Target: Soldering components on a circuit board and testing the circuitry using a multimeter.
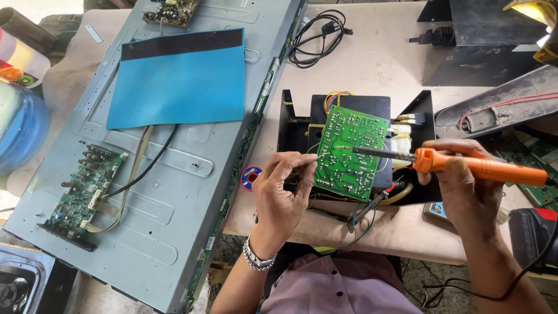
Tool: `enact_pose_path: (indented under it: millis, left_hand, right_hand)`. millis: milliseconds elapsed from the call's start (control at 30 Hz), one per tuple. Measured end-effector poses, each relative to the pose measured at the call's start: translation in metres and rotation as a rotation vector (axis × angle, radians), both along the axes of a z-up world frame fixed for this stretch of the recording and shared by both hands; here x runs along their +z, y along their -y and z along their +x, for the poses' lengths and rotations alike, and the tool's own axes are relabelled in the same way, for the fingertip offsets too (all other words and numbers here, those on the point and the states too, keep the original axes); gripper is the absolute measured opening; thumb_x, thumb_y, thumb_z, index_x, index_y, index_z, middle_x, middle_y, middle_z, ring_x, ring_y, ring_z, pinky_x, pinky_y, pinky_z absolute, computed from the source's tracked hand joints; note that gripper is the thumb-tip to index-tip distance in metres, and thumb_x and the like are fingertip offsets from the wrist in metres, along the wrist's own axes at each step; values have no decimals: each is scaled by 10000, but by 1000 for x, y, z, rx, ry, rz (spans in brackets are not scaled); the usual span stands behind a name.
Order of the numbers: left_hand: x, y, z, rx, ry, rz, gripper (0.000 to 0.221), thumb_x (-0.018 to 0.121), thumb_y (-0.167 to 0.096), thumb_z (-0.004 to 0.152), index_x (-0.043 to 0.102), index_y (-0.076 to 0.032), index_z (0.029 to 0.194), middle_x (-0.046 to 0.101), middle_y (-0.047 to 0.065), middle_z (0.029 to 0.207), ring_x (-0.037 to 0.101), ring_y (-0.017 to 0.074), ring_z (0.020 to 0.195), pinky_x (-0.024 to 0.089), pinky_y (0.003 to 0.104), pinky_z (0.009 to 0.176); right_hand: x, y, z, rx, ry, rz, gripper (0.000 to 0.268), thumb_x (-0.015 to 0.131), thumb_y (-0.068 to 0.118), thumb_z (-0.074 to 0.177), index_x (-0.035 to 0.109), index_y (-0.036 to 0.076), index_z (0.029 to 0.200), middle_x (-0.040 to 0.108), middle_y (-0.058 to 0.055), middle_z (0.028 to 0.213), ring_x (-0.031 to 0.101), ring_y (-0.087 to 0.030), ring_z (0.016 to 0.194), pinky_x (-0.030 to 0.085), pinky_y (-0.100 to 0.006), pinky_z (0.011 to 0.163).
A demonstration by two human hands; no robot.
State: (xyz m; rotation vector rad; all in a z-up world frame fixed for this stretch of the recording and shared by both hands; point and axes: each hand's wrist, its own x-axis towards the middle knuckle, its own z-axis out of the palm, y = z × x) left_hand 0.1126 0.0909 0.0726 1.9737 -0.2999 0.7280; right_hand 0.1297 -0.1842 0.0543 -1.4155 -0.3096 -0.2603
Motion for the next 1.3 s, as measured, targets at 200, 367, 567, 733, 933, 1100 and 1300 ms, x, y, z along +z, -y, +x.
enact_pose_path:
  millis: [200,367,567,733,933,1100,1300]
  left_hand:
    - [-4,4,-6,28,3,-2,229,748,-11,941,696,-96,1147,728,32,1003,704,110,863,617,245,852]
    - [-9,5,-7,60,18,39,308,760,-44,953,648,-140,1223,712,-19,970,721,117,922,604,263,887]
    - [-9,6,-6,62,18,55,314,760,-66,958,638,-128,1240,718,-26,950,744,130,982,596,269,929]
    - [-13,6,-5,66,43,95,319,757,-57,964,635,-127,1251,704,-39,940,719,119,928,574,283,929]
    - [-13,5,-5,37,55,88,318,754,-51,968,629,-108,1254,699,-28,922,718,129,927,570,304,919]
    - [-14,5,-4,33,52,89,316,749,-61,972,623,-124,1254,702,-28,926,716,132,912,564,304,919]
    - [-11,5,-5,23,39,82,293,745,-62,969,629,-118,1232,715,-23,944,725,141,941,554,303,933]
  right_hand:
    - [-1,-4,0,-78,-108,-147,284,494,217,1067,621,-27,1138,604,-111,805,540,-128,621,454,-215,629]
    - [3,-11,-1,-140,-129,-172,209,466,122,1032,628,-5,1067,589,-106,795,523,-128,622,437,-228,643]
    - [1,-10,1,-151,-142,-166,212,469,126,1037,638,1,1068,589,-97,773,517,-121,599,432,-219,614]
    - [4,-13,1,-148,-124,-190,212,464,123,1042,639,5,1064,585,-96,776,519,-121,611,438,-230,635]
    - [4,-12,1,-146,-101,-228,220,472,151,1054,637,7,1071,592,-91,772,518,-115,607,440,-231,630]
    - [1,-12,2,-137,-82,-214,222,486,171,1048,633,6,1066,585,-97,758,518,-118,605,432,-230,633]
    - [2,-12,1,-136,-88,-209,217,488,158,1056,633,-4,1068,600,-100,779,518,-118,596,438,-222,615]
